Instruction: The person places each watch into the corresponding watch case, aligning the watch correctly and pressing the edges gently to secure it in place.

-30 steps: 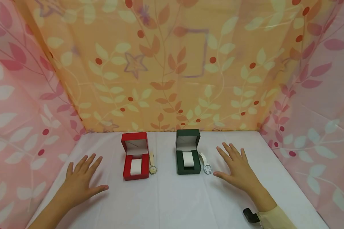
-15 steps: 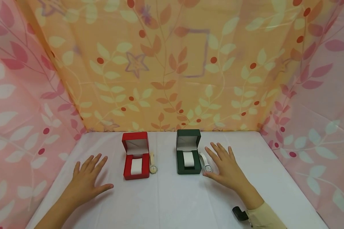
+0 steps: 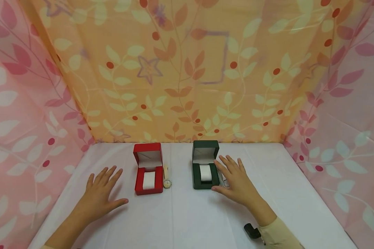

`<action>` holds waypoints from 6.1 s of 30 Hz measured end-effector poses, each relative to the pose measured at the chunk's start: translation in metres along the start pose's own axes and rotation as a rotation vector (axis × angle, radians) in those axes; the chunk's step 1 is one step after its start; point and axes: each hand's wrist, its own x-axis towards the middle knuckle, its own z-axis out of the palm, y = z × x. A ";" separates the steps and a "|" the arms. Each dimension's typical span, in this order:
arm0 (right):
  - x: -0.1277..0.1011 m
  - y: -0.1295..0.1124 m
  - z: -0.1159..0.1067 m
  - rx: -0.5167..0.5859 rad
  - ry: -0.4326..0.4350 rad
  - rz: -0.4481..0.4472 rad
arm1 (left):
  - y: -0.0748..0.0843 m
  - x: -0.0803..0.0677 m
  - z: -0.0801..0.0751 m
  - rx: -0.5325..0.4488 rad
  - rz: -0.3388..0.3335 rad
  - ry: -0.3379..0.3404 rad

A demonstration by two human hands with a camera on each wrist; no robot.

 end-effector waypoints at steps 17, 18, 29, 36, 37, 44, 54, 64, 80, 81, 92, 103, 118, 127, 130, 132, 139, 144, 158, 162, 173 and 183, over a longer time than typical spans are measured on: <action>0.017 -0.025 0.013 0.028 0.030 -0.136 | 0.012 0.011 0.005 -0.029 0.072 0.003; 0.018 -0.026 0.014 0.027 0.031 -0.142 | 0.012 0.012 0.005 -0.031 0.075 0.000; 0.032 -0.045 0.024 0.051 0.035 -0.188 | 0.020 0.027 0.009 -0.014 0.095 -0.036; 0.039 -0.054 0.030 0.035 0.037 -0.220 | 0.027 0.033 0.012 -0.029 0.080 -0.058; 0.040 -0.056 0.030 0.036 0.038 -0.224 | 0.027 0.034 0.012 -0.032 0.079 -0.061; 0.048 -0.068 0.032 0.039 0.012 -0.234 | 0.030 0.038 0.014 -0.037 0.085 -0.062; 0.060 -0.083 0.041 0.054 -0.003 -0.237 | 0.036 0.046 0.015 -0.057 0.082 -0.046; 0.070 -0.096 0.049 0.064 -0.062 -0.213 | 0.036 0.053 0.023 -0.123 0.070 -0.041; 0.083 -0.108 0.063 0.034 -0.105 -0.157 | 0.044 0.064 0.032 -0.122 0.035 -0.057; 0.084 -0.109 0.064 0.038 -0.108 -0.152 | 0.045 0.064 0.032 -0.120 0.030 -0.061; 0.096 -0.115 0.072 0.018 -0.179 -0.096 | 0.046 0.066 0.033 -0.124 0.012 -0.106; 0.105 -0.119 0.081 0.030 -0.225 -0.053 | 0.050 0.067 0.030 -0.126 -0.006 -0.116; 0.110 -0.122 0.091 0.002 -0.239 -0.056 | 0.047 0.070 0.030 -0.096 0.018 -0.152; 0.110 -0.126 0.092 0.021 -0.256 -0.007 | 0.050 0.072 0.024 -0.097 0.017 -0.200; 0.110 -0.126 0.093 0.019 -0.256 -0.003 | 0.051 0.074 0.022 -0.094 0.012 -0.220; 0.111 -0.127 0.093 0.022 -0.257 -0.001 | 0.051 0.075 0.021 -0.093 0.006 -0.233; 0.112 -0.128 0.093 0.075 -0.266 0.023 | 0.048 0.077 0.025 -0.081 -0.004 -0.248; 0.113 -0.128 0.093 0.142 -0.283 0.058 | 0.047 0.078 0.027 -0.094 -0.003 -0.248; 0.112 -0.129 0.092 0.295 -0.321 0.148 | 0.051 0.083 0.026 -0.052 0.045 -0.272; 0.110 -0.131 0.090 0.307 -0.322 0.149 | 0.053 0.083 0.026 -0.036 0.064 -0.277; 0.108 -0.135 0.083 0.318 -0.270 0.116 | 0.050 0.080 0.030 0.025 0.142 -0.185; 0.105 -0.134 0.075 0.364 -0.265 0.120 | 0.049 0.077 0.035 0.041 0.173 -0.047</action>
